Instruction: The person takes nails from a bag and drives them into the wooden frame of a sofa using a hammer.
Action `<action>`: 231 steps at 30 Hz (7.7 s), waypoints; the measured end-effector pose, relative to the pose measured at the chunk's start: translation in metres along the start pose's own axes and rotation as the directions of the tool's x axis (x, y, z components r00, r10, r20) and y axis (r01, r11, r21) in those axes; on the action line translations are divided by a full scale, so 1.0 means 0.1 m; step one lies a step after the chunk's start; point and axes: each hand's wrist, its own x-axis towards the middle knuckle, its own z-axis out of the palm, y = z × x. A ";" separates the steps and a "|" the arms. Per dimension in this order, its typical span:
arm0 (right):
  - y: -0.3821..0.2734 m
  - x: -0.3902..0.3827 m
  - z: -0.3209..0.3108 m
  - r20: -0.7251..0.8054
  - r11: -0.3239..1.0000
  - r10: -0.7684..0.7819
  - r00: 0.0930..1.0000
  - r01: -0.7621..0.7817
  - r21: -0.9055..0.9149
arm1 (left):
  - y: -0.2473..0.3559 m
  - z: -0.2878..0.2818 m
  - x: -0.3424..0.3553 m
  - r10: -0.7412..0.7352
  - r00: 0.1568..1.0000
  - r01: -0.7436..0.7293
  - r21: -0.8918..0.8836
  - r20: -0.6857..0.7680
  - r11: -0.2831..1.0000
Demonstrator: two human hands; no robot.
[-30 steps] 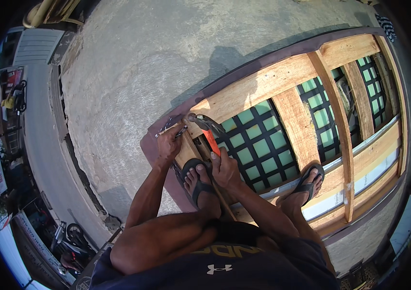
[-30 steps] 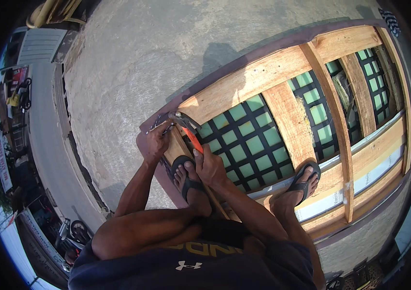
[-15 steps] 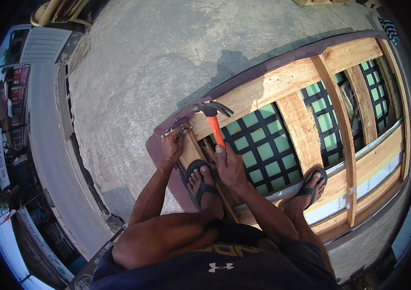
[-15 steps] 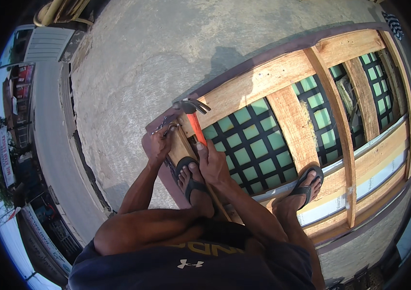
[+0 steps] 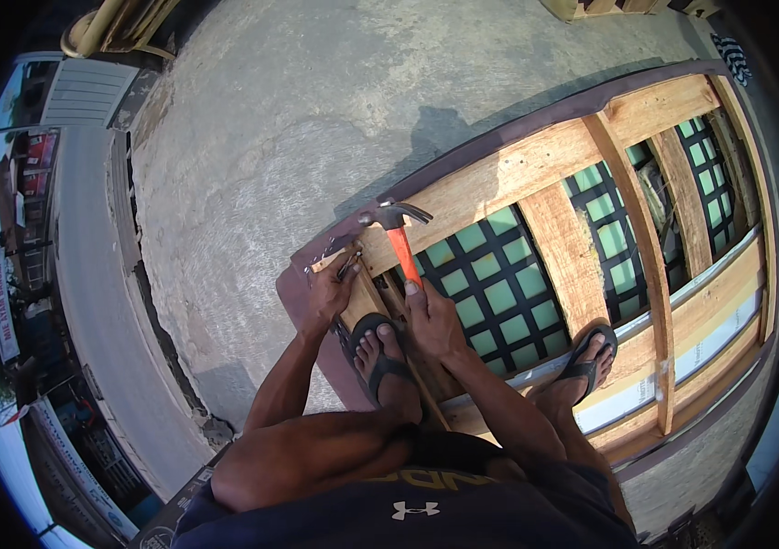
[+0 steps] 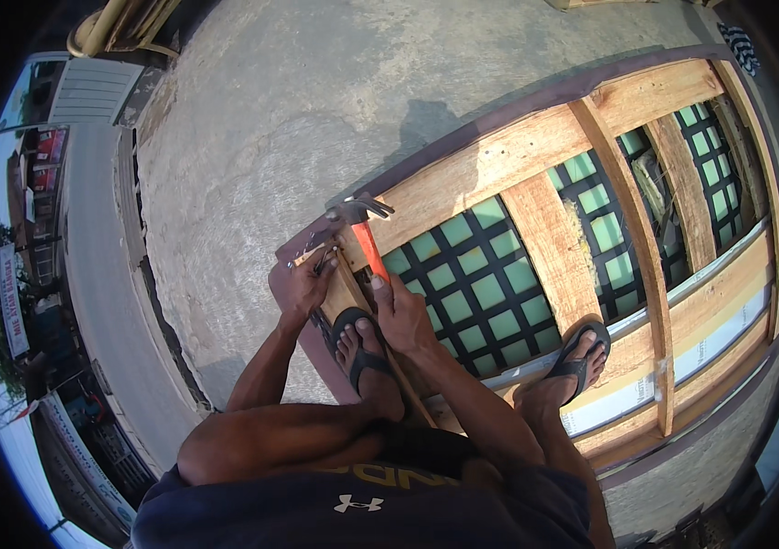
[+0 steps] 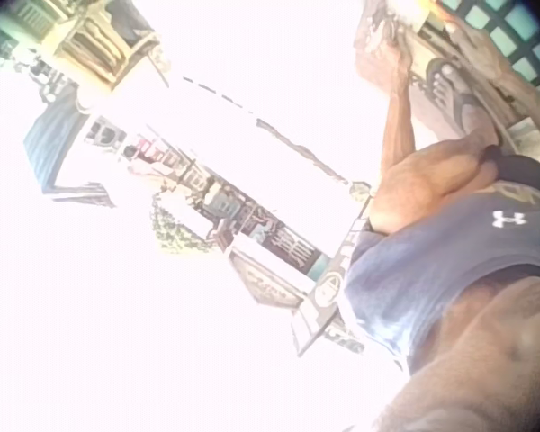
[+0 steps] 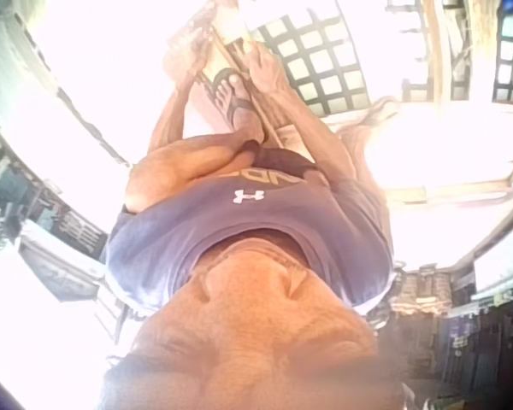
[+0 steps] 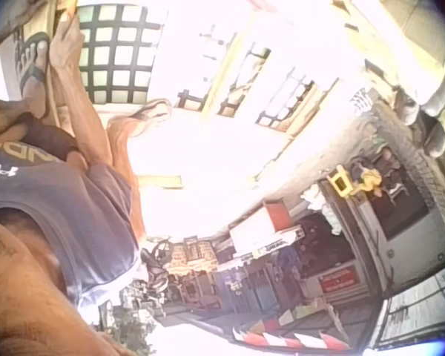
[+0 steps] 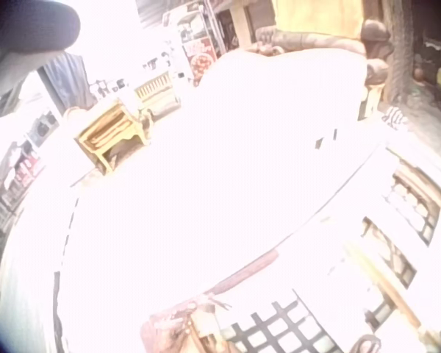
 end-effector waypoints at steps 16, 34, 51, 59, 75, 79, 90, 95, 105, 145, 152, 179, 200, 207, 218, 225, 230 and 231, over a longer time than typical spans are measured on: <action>0.30 0.05 -0.21 -0.077 0.985 0.126 0.989 -0.134 -0.109 | 0.21 -0.13 0.16 -0.036 0.997 0.035 -0.019 -0.072 0.999; -0.74 -0.57 -2.58 -0.639 0.889 0.008 0.769 -0.298 -0.348 | 1.33 0.71 0.57 0.192 0.895 0.069 -0.550 0.402 0.832; -0.46 -0.89 -2.06 -0.611 0.801 0.343 0.714 -0.562 -0.207 | 1.92 1.76 1.62 0.393 0.903 -0.253 -0.526 0.172 0.812; -0.26 -0.52 -1.84 -0.553 0.902 0.384 0.739 -0.429 0.053 | 2.24 2.17 1.57 0.518 0.853 -0.519 -0.202 -0.059 0.831; -0.31 0.49 -1.87 -0.662 0.924 -0.070 0.747 -0.202 -0.326 | 2.36 2.38 1.60 0.377 0.926 -0.377 0.007 0.014 0.926; -0.05 0.75 -1.84 -0.649 0.873 -0.189 0.737 -0.176 -0.454 | 2.32 2.42 1.63 0.430 0.901 -0.431 -0.017 -0.059 0.902; 0.10 0.77 -2.03 -0.542 0.729 -0.158 0.825 -0.273 -0.628 | 2.32 2.33 1.56 0.400 0.916 -0.401 -0.018 -0.036 0.916; -0.46 0.66 -1.90 -0.612 0.917 -0.251 0.750 -0.017 -0.398 | 2.11 1.71 1.36 0.423 0.873 -0.467 -0.164 -0.240 0.869; -0.08 0.84 -1.78 -0.644 0.997 0.072 0.761 -0.046 0.057 | 2.02 1.79 2.74 0.058 0.783 -0.085 0.013 0.620 0.996; 0.27 0.66 -1.82 -0.523 0.776 -0.554 0.648 0.174 -0.606 | 2.17 1.74 2.52 0.021 0.661 0.075 -0.094 0.750 0.993; 0.38 0.52 -1.83 -0.557 0.850 -0.502 0.661 0.259 -0.459 | 2.23 1.77 2.59 0.022 0.705 0.035 -0.065 0.709 0.997; 0.49 0.97 -1.67 -0.525 0.723 0.079 0.848 -0.411 -0.555 | 2.04 1.91 2.72 0.049 0.768 -0.057 -0.007 0.638 0.998; -0.16 0.58 -2.92 -0.604 0.982 0.137 0.785 -0.025 0.189 | 2.21 2.14 2.96 -0.173 0.695 -0.022 0.261 0.698 0.965; 0.16 0.43 -3.19 -0.686 0.952 0.167 0.709 0.067 0.300 | 2.17 2.23 2.98 -0.166 0.728 -0.073 0.316 0.665 0.946; -0.84 0.79 -3.62 -0.504 0.916 0.017 0.864 0.189 0.355 | 3.72 1.63 2.23 0.321 0.940 -0.337 0.432 0.113 0.836; -1.37 1.07 -4.00 -0.331 0.785 -0.340 0.880 0.459 0.416 | 5.25 1.26 1.27 0.305 0.667 -0.725 0.497 0.680 0.476; -1.32 0.88 -4.42 -0.388 0.791 -0.353 0.851 0.494 0.361 | 5.63 1.40 1.33 0.180 0.742 -0.588 0.496 0.646 0.639; -1.21 0.87 -4.51 -0.406 0.796 -0.341 0.848 0.490 0.356 | 5.64 1.59 1.30 0.305 0.689 -0.616 0.310 0.657 0.724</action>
